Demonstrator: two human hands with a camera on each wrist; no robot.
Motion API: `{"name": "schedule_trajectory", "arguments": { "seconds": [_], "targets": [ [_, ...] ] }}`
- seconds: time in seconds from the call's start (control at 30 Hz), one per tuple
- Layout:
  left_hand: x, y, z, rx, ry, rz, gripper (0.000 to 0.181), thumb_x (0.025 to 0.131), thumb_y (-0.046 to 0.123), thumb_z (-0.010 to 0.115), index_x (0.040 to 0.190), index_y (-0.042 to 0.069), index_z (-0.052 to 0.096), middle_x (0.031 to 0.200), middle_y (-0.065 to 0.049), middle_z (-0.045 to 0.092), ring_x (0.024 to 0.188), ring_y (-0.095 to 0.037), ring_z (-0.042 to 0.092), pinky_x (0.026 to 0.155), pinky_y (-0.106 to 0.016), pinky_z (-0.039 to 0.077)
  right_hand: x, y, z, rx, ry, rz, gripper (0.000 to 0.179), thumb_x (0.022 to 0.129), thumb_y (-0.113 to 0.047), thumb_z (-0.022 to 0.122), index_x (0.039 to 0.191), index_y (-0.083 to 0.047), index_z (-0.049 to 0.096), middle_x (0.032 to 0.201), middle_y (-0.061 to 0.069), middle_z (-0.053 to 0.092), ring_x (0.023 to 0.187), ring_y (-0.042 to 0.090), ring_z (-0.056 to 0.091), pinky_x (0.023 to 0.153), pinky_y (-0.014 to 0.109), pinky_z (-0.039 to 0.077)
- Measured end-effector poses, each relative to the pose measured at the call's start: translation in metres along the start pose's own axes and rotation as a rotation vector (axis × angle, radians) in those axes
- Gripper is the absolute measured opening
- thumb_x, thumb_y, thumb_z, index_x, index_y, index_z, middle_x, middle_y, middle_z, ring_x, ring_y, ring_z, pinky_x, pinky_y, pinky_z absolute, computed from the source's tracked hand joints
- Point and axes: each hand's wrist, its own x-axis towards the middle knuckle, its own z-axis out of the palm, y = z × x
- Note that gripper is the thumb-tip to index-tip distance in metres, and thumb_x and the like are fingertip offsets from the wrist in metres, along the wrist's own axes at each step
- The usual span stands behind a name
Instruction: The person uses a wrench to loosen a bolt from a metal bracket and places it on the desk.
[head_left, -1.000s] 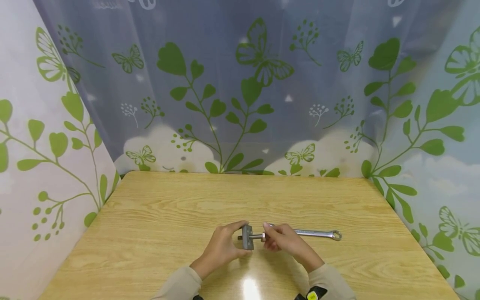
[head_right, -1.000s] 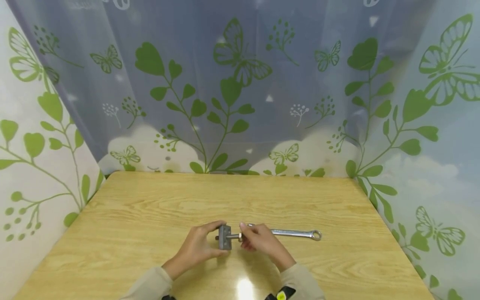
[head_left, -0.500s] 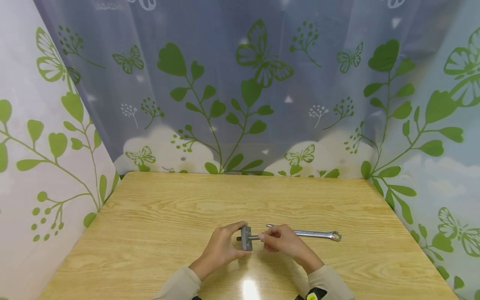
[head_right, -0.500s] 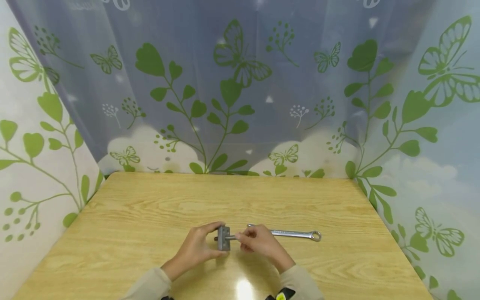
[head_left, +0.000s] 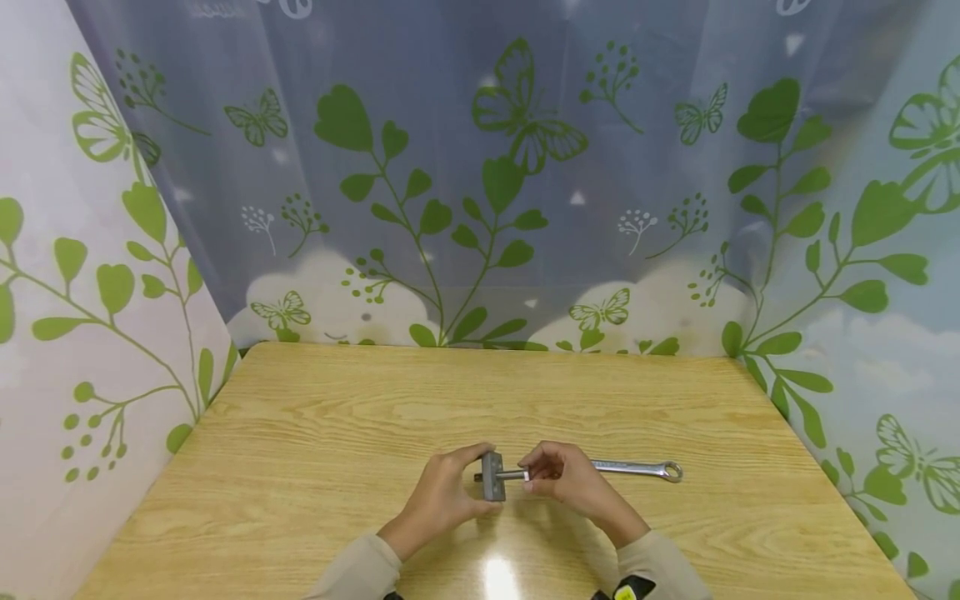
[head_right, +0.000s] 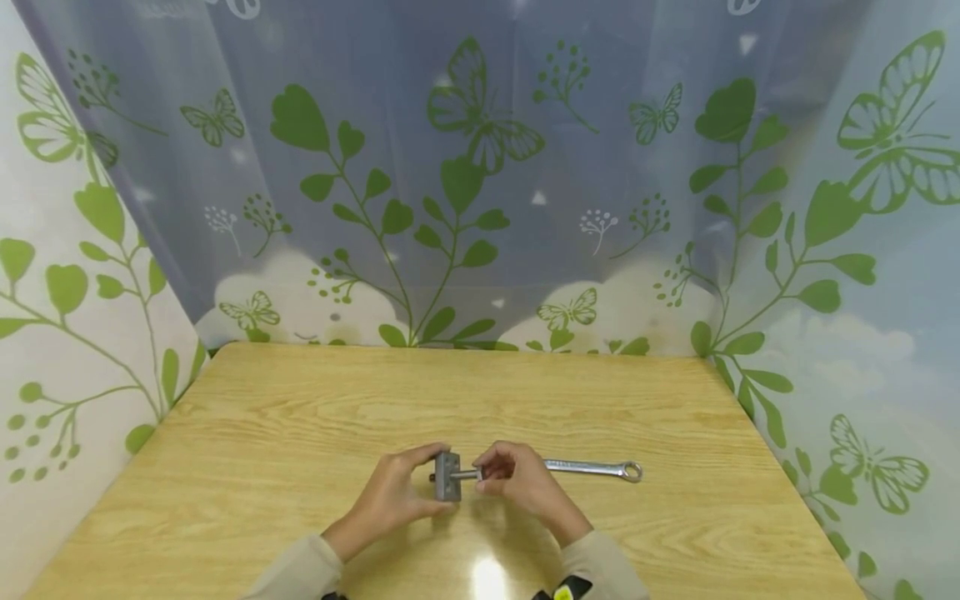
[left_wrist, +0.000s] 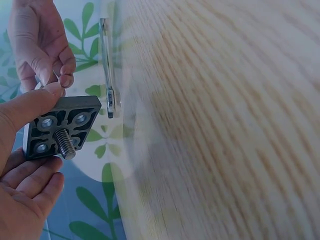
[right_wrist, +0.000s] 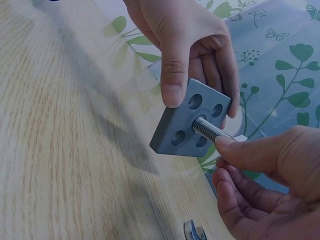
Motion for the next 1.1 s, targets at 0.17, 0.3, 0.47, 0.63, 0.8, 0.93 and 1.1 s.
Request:
{"name": "schedule_trajectory", "arguments": {
  "seconds": [0.17, 0.3, 0.47, 0.63, 0.8, 0.93, 1.1],
  "targets": [
    [-0.0004, -0.0004, 0.0000, 0.002, 0.003, -0.001, 0.071, 0.064, 0.014, 0.090, 0.125, -0.001, 0.059, 0.120, -0.014, 0.066, 0.109, -0.028, 0.064, 0.095, -0.040, 0.053, -0.0014, -0.0019, 0.0005, 0.014, -0.033, 0.078, 0.034, 0.088, -0.017, 0.070, 0.113, 0.006, 0.062, 0.099, 0.010, 0.064, 0.087, 0.018, 0.059, 0.075, 0.029, 0.054],
    [-0.0005, -0.0002, 0.0003, 0.002, 0.005, 0.002, 0.070, 0.064, 0.014, 0.090, 0.125, -0.001, 0.059, 0.119, -0.014, 0.066, 0.109, -0.028, 0.064, 0.095, -0.040, 0.053, -0.0022, -0.0019, 0.0009, 0.052, -0.053, 0.145, 0.045, 0.097, -0.036, 0.056, 0.110, 0.007, 0.062, 0.099, 0.012, 0.066, 0.089, 0.026, 0.064, 0.079, 0.040, 0.057],
    [0.0000, 0.0005, 0.0006, -0.004, 0.006, -0.004, 0.071, 0.063, 0.013, 0.090, 0.125, -0.002, 0.059, 0.119, -0.014, 0.066, 0.109, -0.029, 0.064, 0.095, -0.040, 0.053, -0.0008, 0.0004, 0.0017, 0.075, -0.032, 0.183, 0.060, 0.102, -0.046, 0.040, 0.095, 0.009, 0.064, 0.084, 0.009, 0.068, 0.078, 0.024, 0.066, 0.073, 0.039, 0.058],
    [0.0003, 0.0007, 0.0004, -0.010, 0.005, -0.006, 0.071, 0.063, 0.012, 0.090, 0.125, -0.002, 0.059, 0.120, -0.014, 0.066, 0.110, -0.029, 0.063, 0.096, -0.040, 0.052, -0.0006, 0.0005, 0.0026, 0.078, -0.027, 0.216, 0.066, 0.101, -0.050, 0.037, 0.088, 0.007, 0.067, 0.076, 0.007, 0.068, 0.070, 0.019, 0.065, 0.065, 0.034, 0.058],
    [0.0007, 0.0001, -0.0006, 0.005, 0.007, 0.000, 0.070, 0.063, 0.013, 0.090, 0.125, -0.001, 0.059, 0.119, -0.014, 0.066, 0.109, -0.028, 0.064, 0.095, -0.039, 0.053, 0.0002, -0.0002, 0.0046, 0.086, -0.033, 0.222, 0.061, 0.100, -0.046, 0.044, 0.083, 0.008, 0.066, 0.070, 0.003, 0.065, 0.064, 0.016, 0.063, 0.062, 0.033, 0.058],
    [0.0008, -0.0002, -0.0013, 0.002, 0.001, 0.000, 0.070, 0.064, 0.013, 0.090, 0.125, -0.001, 0.059, 0.120, -0.014, 0.066, 0.109, -0.028, 0.064, 0.095, -0.038, 0.053, 0.0000, -0.0004, 0.0035, 0.087, -0.041, 0.197, 0.051, 0.099, -0.038, 0.051, 0.086, 0.009, 0.065, 0.072, 0.004, 0.065, 0.065, 0.016, 0.062, 0.062, 0.033, 0.057],
    [0.0000, -0.0006, -0.0010, 0.012, -0.004, 0.000, 0.070, 0.064, 0.015, 0.090, 0.125, -0.001, 0.059, 0.120, -0.014, 0.066, 0.109, -0.028, 0.064, 0.094, -0.039, 0.053, -0.0019, -0.0001, -0.0009, 0.042, -0.046, 0.108, 0.030, 0.094, -0.025, 0.062, 0.100, 0.004, 0.066, 0.086, 0.006, 0.065, 0.078, 0.018, 0.060, 0.071, 0.034, 0.056]
  ]
}}
